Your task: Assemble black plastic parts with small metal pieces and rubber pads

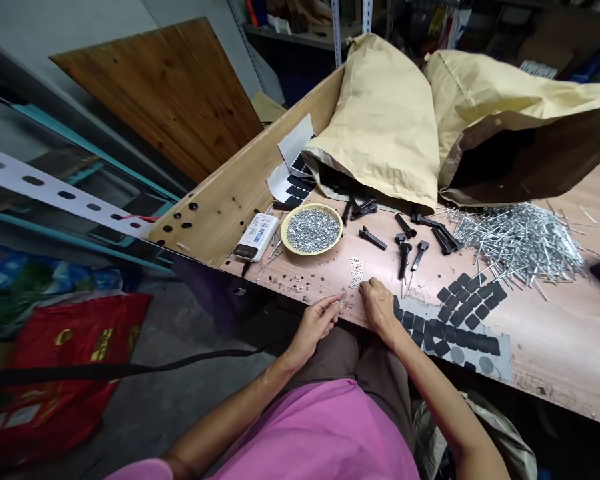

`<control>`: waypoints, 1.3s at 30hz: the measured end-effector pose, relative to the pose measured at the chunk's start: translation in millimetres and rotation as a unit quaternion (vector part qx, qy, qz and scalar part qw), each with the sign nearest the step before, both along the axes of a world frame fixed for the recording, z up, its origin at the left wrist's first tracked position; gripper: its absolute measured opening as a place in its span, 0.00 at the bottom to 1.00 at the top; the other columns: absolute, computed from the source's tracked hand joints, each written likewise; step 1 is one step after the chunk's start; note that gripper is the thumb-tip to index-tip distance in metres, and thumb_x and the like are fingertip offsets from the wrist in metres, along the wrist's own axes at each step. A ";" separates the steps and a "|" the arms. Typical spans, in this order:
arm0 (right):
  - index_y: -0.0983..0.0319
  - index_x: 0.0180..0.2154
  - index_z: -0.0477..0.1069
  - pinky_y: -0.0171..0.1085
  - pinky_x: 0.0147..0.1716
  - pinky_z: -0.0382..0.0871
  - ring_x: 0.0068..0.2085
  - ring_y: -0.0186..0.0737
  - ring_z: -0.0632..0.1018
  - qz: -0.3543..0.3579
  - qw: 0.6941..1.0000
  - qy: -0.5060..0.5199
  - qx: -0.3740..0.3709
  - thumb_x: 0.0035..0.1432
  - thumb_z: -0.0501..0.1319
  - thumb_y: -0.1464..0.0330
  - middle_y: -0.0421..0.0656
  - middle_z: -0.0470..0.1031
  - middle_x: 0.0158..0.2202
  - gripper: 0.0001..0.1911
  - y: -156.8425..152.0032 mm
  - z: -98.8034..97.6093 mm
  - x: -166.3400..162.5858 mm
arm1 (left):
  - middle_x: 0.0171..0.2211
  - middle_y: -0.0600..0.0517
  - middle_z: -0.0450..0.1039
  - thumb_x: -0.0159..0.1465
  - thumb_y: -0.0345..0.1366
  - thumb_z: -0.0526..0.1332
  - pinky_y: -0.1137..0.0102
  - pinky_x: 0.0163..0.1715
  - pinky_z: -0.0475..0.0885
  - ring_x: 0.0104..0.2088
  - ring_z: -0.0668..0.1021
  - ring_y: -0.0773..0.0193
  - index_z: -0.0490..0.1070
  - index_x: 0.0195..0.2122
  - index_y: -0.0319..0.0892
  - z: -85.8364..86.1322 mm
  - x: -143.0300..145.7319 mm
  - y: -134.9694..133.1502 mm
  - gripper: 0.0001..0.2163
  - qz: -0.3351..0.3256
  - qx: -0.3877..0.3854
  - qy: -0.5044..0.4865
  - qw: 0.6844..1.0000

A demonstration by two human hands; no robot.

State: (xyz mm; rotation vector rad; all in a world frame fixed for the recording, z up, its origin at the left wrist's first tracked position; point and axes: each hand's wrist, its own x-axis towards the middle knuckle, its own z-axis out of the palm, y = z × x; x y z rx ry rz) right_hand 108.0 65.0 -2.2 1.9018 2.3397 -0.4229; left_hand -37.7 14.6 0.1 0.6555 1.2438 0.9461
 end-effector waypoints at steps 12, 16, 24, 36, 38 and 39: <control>0.63 0.31 0.70 0.36 0.30 0.66 0.30 0.40 0.74 -0.095 0.963 0.249 0.036 0.62 0.51 0.67 0.46 0.74 0.30 0.12 9.8 -11.5 10.9 | 0.19 0.62 0.57 0.50 0.50 0.66 0.78 0.13 0.41 0.13 0.52 0.80 0.69 0.53 0.37 3.8 9.5 21.4 0.32 -0.070 -0.082 -0.078 0.991; 0.61 0.29 0.70 0.35 0.27 0.67 0.26 0.37 0.73 -0.161 0.855 0.494 0.008 0.58 0.55 0.56 0.40 0.72 0.23 0.16 -1.9 -7.7 24.1 | 0.19 0.63 0.56 0.51 0.51 0.65 0.78 0.14 0.41 0.13 0.52 0.80 0.66 0.55 0.38 8.8 18.4 21.4 0.34 -0.116 -0.063 -0.094 0.987; 0.60 0.31 0.74 0.37 0.34 0.71 0.32 0.39 0.77 -0.165 0.810 0.561 0.039 0.53 0.61 0.55 0.43 0.77 0.30 0.15 -21.0 5.6 42.3 | 0.19 0.63 0.54 0.53 0.52 0.63 0.78 0.14 0.42 0.14 0.50 0.80 0.66 0.56 0.37 16.7 31.5 17.3 0.33 -0.162 -0.032 -0.086 0.982; 0.62 0.30 0.78 0.35 0.29 0.71 0.28 0.36 0.76 -0.080 0.816 0.561 -0.116 0.46 0.66 0.52 0.42 0.76 0.27 0.19 -35.7 28.2 89.0 | 0.15 0.61 0.52 0.58 0.47 0.60 0.75 0.18 0.50 0.18 0.55 0.74 0.73 0.49 0.34 27.4 30.9 13.3 0.24 -0.329 0.088 -0.002 0.940; 0.61 0.30 0.78 0.35 0.30 0.71 0.29 0.36 0.77 -0.061 0.834 0.543 -0.079 0.48 0.65 0.52 0.43 0.77 0.28 0.19 -40.6 29.1 91.0 | 0.15 0.61 0.52 0.58 0.47 0.60 0.75 0.18 0.50 0.18 0.56 0.74 0.74 0.49 0.34 28.0 34.5 12.7 0.23 -0.331 0.085 0.001 0.940; 0.60 0.31 0.79 0.35 0.30 0.71 0.29 0.37 0.77 -0.050 0.846 0.528 -0.053 0.50 0.64 0.52 0.43 0.77 0.28 0.18 -43.4 30.1 91.4 | 0.15 0.61 0.52 0.58 0.47 0.59 0.75 0.18 0.50 0.18 0.56 0.74 0.74 0.49 0.34 28.7 36.3 12.5 0.24 -0.332 0.080 0.001 0.940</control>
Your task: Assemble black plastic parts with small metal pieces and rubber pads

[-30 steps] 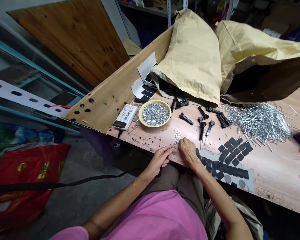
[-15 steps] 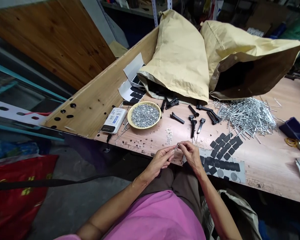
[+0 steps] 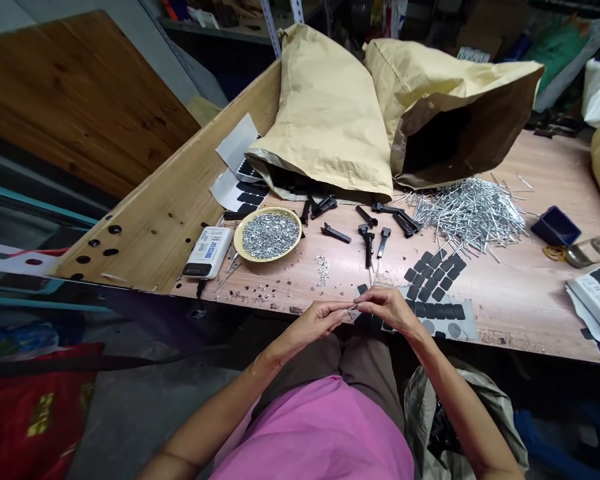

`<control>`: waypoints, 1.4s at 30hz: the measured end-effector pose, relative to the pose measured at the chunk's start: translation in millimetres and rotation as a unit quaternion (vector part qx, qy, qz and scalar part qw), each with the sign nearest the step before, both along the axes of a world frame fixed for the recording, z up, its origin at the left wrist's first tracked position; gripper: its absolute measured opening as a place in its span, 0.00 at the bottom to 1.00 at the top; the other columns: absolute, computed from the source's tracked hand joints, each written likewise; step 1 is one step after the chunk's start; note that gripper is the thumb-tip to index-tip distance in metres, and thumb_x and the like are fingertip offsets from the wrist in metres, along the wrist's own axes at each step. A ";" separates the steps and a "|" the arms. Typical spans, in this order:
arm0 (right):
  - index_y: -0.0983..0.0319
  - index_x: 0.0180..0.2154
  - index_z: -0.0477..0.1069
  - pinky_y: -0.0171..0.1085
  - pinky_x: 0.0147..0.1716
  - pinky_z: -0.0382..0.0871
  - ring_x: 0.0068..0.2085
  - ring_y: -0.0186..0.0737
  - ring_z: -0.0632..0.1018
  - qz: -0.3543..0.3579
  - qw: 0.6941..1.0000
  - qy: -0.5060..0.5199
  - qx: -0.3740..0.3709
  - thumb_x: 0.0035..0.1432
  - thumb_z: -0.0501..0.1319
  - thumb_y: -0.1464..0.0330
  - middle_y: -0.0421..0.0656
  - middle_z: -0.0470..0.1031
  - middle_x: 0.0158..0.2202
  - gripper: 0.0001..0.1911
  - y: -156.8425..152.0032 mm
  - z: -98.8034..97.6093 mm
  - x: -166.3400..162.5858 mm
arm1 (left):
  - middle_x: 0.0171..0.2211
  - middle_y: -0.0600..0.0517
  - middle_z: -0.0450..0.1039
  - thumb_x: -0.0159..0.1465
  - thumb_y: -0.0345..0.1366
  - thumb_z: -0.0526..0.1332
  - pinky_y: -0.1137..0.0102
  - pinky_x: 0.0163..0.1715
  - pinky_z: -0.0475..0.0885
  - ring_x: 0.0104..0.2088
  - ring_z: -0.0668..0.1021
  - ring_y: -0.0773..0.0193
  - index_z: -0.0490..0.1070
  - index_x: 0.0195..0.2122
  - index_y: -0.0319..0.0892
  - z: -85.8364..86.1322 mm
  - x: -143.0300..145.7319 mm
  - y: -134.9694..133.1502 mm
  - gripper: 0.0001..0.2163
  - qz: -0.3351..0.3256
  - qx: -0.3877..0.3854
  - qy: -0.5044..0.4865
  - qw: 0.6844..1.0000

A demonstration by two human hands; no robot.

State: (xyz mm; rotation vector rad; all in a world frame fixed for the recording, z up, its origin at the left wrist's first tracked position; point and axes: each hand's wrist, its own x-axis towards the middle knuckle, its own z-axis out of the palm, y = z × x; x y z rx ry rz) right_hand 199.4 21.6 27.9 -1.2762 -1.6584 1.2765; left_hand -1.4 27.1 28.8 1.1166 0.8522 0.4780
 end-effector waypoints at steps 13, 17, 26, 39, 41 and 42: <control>0.57 0.37 0.78 0.38 0.36 0.73 0.35 0.39 0.78 -0.114 0.985 -0.038 0.124 0.62 0.53 0.56 0.44 0.78 0.32 0.18 -34.8 3.2 -0.2 | 0.16 0.59 0.58 0.57 0.51 0.59 0.75 0.17 0.56 0.16 0.59 0.73 0.75 0.46 0.36 4.1 19.0 -0.4 0.24 -0.035 0.029 0.005 0.999; 0.56 0.35 0.79 0.39 0.37 0.73 0.36 0.40 0.78 -0.168 0.979 -0.027 0.109 0.59 0.58 0.55 0.44 0.78 0.33 0.16 -37.3 1.8 6.4 | 0.34 0.47 0.76 0.61 0.42 0.56 0.69 0.35 0.69 0.35 0.75 0.61 0.77 0.42 0.43 6.3 32.2 -8.6 0.14 0.035 0.247 0.077 0.965; 0.57 0.35 0.79 0.37 0.34 0.72 0.33 0.38 0.77 -0.213 0.974 0.025 0.077 0.55 0.61 0.54 0.43 0.77 0.32 0.15 -40.2 0.9 16.3 | 0.29 0.48 0.75 0.62 0.40 0.55 0.70 0.33 0.69 0.32 0.75 0.62 0.77 0.39 0.41 8.4 52.7 -10.8 0.13 0.036 0.251 0.067 0.965; 0.60 0.30 0.73 0.33 0.30 0.67 0.29 0.35 0.73 -0.156 0.966 -0.133 0.156 0.62 0.53 0.57 0.42 0.74 0.27 0.17 -47.1 12.9 28.2 | 0.29 0.46 0.74 0.67 0.36 0.49 0.73 0.28 0.67 0.28 0.75 0.64 0.75 0.46 0.41 -1.0 57.6 -23.7 0.16 0.012 0.453 0.217 0.865; 0.60 0.28 0.69 0.33 0.28 0.65 0.27 0.34 0.71 -0.163 0.959 -0.167 0.158 0.64 0.49 0.58 0.41 0.71 0.26 0.18 -48.8 15.4 23.7 | 0.28 0.47 0.75 0.68 0.33 0.48 0.74 0.28 0.67 0.28 0.76 0.65 0.74 0.47 0.42 -5.4 58.8 -27.0 0.16 0.013 0.547 0.247 0.799; 0.60 0.27 0.67 0.33 0.27 0.64 0.26 0.34 0.70 -0.160 0.957 -0.181 0.159 0.65 0.47 0.57 0.41 0.70 0.25 0.20 -49.2 16.2 22.0 | 0.27 0.48 0.75 0.68 0.32 0.48 0.75 0.27 0.66 0.28 0.77 0.66 0.74 0.46 0.42 -7.2 59.0 -27.5 0.15 0.013 0.582 0.249 0.774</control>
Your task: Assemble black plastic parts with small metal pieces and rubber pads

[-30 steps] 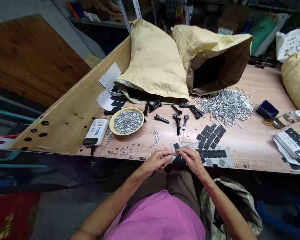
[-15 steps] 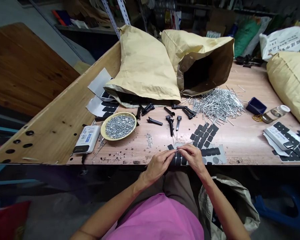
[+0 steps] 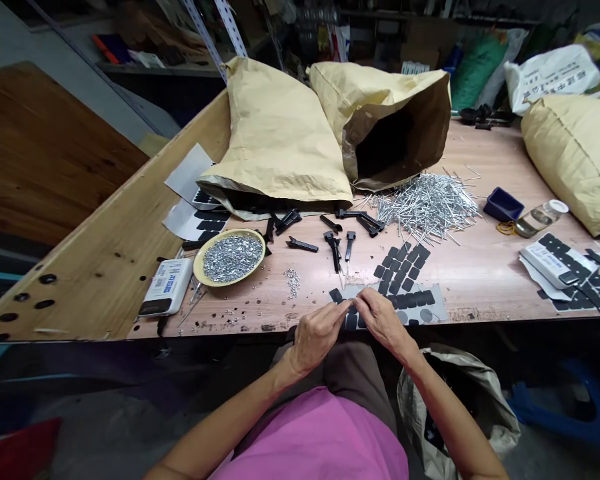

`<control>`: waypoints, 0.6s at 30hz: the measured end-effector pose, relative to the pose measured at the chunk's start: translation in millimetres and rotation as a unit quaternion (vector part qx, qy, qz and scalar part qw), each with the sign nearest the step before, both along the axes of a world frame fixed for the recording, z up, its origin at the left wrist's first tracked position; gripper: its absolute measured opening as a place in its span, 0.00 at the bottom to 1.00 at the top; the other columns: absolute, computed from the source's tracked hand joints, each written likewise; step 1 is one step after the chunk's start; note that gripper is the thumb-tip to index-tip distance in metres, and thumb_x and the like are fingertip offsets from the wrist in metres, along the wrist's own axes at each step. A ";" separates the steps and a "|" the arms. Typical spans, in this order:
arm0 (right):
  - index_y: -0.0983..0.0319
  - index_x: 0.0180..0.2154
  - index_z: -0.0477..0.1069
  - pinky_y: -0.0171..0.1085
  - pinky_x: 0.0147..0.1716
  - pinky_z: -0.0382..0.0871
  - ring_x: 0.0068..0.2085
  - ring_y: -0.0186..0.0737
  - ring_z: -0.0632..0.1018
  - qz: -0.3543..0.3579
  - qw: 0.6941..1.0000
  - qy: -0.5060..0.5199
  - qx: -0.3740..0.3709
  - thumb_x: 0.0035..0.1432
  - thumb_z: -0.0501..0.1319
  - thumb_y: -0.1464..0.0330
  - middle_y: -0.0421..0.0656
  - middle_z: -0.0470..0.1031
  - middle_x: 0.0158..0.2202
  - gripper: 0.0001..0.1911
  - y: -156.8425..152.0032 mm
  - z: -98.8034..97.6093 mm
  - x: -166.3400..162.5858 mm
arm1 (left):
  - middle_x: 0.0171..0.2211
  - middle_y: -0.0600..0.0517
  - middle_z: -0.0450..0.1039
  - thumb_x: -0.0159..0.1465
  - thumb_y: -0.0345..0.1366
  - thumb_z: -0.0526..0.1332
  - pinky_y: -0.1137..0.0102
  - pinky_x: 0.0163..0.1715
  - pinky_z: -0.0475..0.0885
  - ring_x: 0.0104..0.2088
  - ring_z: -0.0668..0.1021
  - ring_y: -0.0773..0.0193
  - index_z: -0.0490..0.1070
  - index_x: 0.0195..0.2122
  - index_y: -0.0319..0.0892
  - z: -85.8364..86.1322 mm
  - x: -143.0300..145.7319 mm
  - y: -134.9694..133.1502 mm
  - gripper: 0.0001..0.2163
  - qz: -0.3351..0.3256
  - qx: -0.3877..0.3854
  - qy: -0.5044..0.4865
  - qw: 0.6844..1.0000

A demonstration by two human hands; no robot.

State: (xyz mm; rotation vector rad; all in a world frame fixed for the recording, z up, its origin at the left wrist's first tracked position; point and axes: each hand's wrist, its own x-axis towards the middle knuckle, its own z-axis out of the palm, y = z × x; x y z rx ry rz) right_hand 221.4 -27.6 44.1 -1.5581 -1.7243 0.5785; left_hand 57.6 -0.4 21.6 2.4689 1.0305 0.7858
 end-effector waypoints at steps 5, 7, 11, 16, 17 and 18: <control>0.59 0.18 0.54 0.33 0.23 0.57 0.21 0.33 0.62 -0.020 0.998 -0.053 -0.018 0.63 0.39 0.49 0.38 0.58 0.17 0.29 0.9 -1.8 -1.2 | 0.25 0.50 0.74 0.68 0.31 0.49 0.74 0.24 0.67 0.24 0.76 0.66 0.74 0.45 0.41 -3.2 3.5 0.5 0.14 -0.036 0.043 -0.022 0.998; 0.59 0.16 0.52 0.34 0.21 0.53 0.18 0.32 0.59 -0.056 0.996 -0.054 -0.050 0.60 0.37 0.44 0.37 0.55 0.14 0.32 1.2 -2.3 1.7 | 0.26 0.49 0.75 0.67 0.32 0.51 0.74 0.27 0.68 0.26 0.76 0.66 0.75 0.43 0.42 -1.7 7.9 0.6 0.13 -0.031 -0.043 -0.068 0.996; 0.59 0.17 0.60 0.34 0.21 0.56 0.19 0.34 0.65 -0.160 0.982 0.015 -0.102 0.58 0.39 0.42 0.39 0.63 0.15 0.34 -0.4 1.0 10.8 | 0.33 0.48 0.77 0.62 0.39 0.58 0.72 0.31 0.70 0.33 0.78 0.63 0.76 0.37 0.42 4.4 20.2 7.0 0.09 0.012 -0.395 -0.264 0.880; 0.60 0.30 0.73 0.36 0.32 0.69 0.32 0.40 0.76 -0.113 0.971 0.191 -0.086 0.52 0.57 0.47 0.43 0.76 0.29 0.23 -2.1 -9.2 3.1 | 0.34 0.51 0.76 0.46 0.40 0.72 0.73 0.33 0.70 0.35 0.75 0.65 0.76 0.36 0.40 7.9 38.3 20.1 0.17 0.056 -0.646 -0.462 0.604; 0.60 0.31 0.74 0.37 0.34 0.69 0.33 0.40 0.76 -0.096 0.967 0.219 -0.082 0.51 0.59 0.48 0.42 0.76 0.30 0.22 -2.3 -13.7 -1.3 | 0.34 0.50 0.76 0.45 0.39 0.73 0.73 0.34 0.69 0.35 0.75 0.66 0.77 0.36 0.40 6.9 42.4 21.0 0.18 0.063 -0.654 -0.475 0.585; 0.61 0.32 0.75 0.37 0.35 0.70 0.34 0.40 0.76 -0.091 0.962 0.246 -0.079 0.51 0.59 0.49 0.42 0.76 0.30 0.21 -2.3 -18.4 -5.4 | 0.34 0.50 0.76 0.44 0.39 0.73 0.73 0.36 0.69 0.35 0.75 0.66 0.77 0.36 0.40 5.5 46.6 21.5 0.18 0.067 -0.656 -0.482 0.577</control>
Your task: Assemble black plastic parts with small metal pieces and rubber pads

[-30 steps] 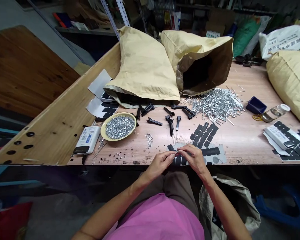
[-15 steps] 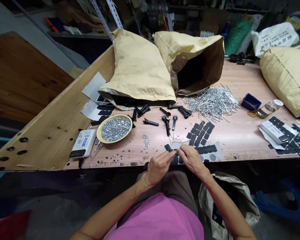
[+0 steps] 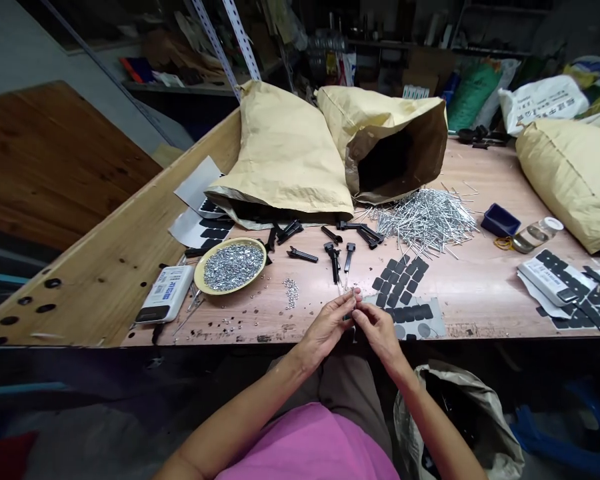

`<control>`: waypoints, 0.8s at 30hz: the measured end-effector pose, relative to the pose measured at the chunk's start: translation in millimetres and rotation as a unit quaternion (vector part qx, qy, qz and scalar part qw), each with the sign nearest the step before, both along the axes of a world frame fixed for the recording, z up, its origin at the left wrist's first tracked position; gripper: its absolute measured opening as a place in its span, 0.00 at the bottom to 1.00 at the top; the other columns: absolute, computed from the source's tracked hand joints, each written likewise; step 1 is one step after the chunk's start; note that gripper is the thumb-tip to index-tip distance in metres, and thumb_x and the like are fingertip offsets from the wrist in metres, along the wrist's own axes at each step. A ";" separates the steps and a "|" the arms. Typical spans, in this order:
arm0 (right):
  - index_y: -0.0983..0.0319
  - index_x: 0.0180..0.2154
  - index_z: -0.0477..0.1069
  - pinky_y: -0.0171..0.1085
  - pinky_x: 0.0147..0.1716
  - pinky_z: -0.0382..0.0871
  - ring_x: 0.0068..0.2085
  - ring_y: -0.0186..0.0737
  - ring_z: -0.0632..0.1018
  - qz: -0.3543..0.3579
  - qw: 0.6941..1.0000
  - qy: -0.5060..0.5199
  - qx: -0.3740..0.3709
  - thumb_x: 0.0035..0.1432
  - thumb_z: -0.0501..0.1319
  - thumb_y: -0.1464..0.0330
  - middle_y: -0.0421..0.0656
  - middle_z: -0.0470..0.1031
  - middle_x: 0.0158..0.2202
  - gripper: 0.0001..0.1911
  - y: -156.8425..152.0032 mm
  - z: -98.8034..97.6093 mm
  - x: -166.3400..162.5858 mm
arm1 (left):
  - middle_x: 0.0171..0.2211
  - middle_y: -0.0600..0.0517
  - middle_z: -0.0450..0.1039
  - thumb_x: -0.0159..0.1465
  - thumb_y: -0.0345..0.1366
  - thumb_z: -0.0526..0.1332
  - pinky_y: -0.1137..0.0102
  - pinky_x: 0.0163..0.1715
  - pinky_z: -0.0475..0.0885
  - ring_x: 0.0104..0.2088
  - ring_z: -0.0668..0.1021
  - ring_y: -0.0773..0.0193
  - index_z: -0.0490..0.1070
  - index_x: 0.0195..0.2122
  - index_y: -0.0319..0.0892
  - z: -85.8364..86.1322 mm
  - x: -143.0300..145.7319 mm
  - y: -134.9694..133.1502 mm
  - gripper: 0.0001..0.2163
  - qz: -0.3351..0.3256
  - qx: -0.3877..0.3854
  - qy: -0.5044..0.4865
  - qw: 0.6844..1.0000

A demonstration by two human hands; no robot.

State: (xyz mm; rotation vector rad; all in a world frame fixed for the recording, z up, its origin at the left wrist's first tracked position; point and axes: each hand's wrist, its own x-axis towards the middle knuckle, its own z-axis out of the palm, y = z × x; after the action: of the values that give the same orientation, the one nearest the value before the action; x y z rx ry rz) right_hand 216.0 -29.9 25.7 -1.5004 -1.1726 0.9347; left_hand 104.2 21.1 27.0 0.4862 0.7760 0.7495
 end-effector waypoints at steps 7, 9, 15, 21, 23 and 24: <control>0.61 0.35 0.73 0.37 0.27 0.67 0.27 0.38 0.72 -0.124 0.989 -0.084 -0.002 0.55 0.57 0.54 0.42 0.74 0.29 0.18 17.4 -17.4 33.4 | 0.48 0.46 0.72 0.56 0.34 0.64 0.67 0.48 0.66 0.50 0.72 0.59 0.78 0.38 0.41 -16.8 12.3 24.5 0.09 0.024 0.232 0.195 0.953; 0.61 0.31 0.71 0.40 0.32 0.68 0.31 0.41 0.73 -0.165 0.962 -0.213 0.035 0.58 0.54 0.56 0.45 0.74 0.29 0.17 30.5 -22.9 63.6 | 0.45 0.46 0.72 0.57 0.31 0.61 0.64 0.48 0.66 0.48 0.71 0.57 0.77 0.41 0.43 -20.8 10.9 42.2 0.11 0.013 0.328 0.331 0.885; 0.62 0.35 0.70 0.42 0.36 0.69 0.34 0.43 0.73 -0.107 0.888 -0.443 0.062 0.62 0.49 0.64 0.48 0.71 0.33 0.14 59.7 -52.8 127.9 | 0.36 0.46 0.73 0.63 0.33 0.57 0.63 0.41 0.67 0.41 0.71 0.55 0.73 0.46 0.41 -22.5 17.0 81.4 0.12 -0.044 0.485 0.591 0.643; 0.61 0.31 0.69 0.36 0.30 0.65 0.34 0.41 0.70 -0.096 0.818 -0.567 -0.006 0.63 0.49 0.68 0.46 0.67 0.32 0.12 54.5 -70.1 140.6 | 0.42 0.39 0.71 0.62 0.41 0.59 0.61 0.41 0.67 0.45 0.70 0.49 0.72 0.42 0.34 -15.0 32.3 97.0 0.15 -0.126 0.475 0.712 0.502; 0.61 0.30 0.69 0.35 0.28 0.63 0.35 0.41 0.69 -0.095 0.800 -0.591 -0.026 0.62 0.50 0.70 0.46 0.66 0.32 0.12 53.1 -70.4 145.4 | 0.44 0.38 0.70 0.62 0.40 0.59 0.61 0.40 0.68 0.46 0.70 0.49 0.72 0.42 0.33 -14.9 35.7 99.8 0.14 -0.149 0.462 0.722 0.493; 0.61 0.30 0.69 0.34 0.28 0.62 0.35 0.41 0.69 -0.094 0.795 -0.599 -0.030 0.62 0.50 0.70 0.46 0.67 0.32 0.12 53.5 -69.7 148.7 | 0.45 0.38 0.69 0.62 0.39 0.58 0.62 0.40 0.68 0.46 0.70 0.49 0.73 0.42 0.33 -15.2 36.7 100.6 0.13 -0.156 0.458 0.723 0.492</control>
State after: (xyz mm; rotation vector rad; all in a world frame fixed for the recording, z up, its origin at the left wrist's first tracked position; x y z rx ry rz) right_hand 364.7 23.6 -43.9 -2.2855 -1.7754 -0.2797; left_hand 140.9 121.6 11.9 2.3900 1.7279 0.1369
